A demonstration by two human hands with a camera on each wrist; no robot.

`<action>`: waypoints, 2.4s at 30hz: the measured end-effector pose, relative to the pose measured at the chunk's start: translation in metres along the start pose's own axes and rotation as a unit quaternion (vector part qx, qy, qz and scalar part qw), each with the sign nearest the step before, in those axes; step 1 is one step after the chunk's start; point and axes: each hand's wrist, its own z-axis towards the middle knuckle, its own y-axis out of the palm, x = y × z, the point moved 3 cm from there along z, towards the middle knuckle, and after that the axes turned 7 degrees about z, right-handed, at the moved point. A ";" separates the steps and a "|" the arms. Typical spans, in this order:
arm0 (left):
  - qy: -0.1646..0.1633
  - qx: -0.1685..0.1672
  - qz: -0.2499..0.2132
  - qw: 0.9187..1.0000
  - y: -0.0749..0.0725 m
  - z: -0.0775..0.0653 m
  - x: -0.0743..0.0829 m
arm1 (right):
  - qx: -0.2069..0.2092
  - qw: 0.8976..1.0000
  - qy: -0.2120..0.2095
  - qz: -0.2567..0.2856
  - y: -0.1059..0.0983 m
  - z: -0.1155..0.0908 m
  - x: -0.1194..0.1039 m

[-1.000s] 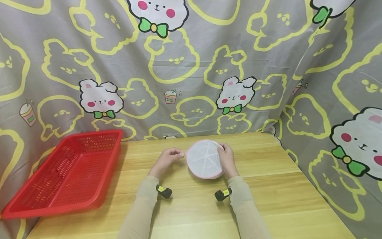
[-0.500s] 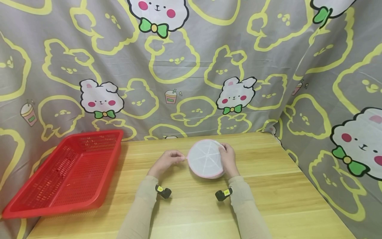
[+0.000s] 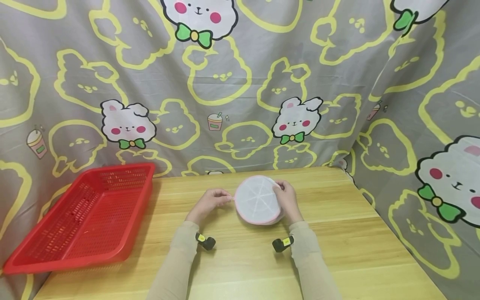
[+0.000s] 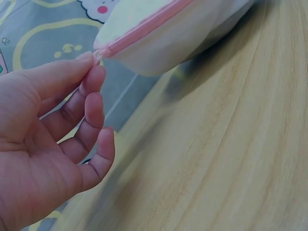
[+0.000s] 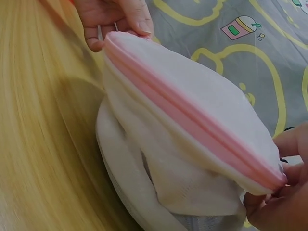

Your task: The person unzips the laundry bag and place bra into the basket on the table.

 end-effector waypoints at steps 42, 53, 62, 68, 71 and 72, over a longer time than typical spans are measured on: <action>-0.035 0.164 -0.057 0.984 0.009 0.006 -0.001 | 0.004 1.000 -0.024 0.000 -0.011 0.001 -0.008; -0.032 0.197 -0.060 0.978 0.019 0.007 0.006 | -0.017 0.999 -0.029 -0.002 -0.006 0.002 -0.008; -0.034 0.193 -0.060 0.979 0.021 0.007 0.006 | -0.036 0.998 -0.044 -0.040 -0.001 0.000 -0.007; -0.035 0.183 -0.060 0.981 0.022 0.007 0.005 | -0.047 0.994 -0.054 -0.082 0.002 0.000 -0.006; -0.032 0.181 -0.056 0.981 0.023 0.007 0.005 | -0.051 0.993 -0.055 -0.095 0.005 0.000 -0.005; -0.031 0.179 -0.055 0.982 0.023 0.007 0.005 | -0.050 0.993 -0.055 -0.096 0.005 0.000 -0.005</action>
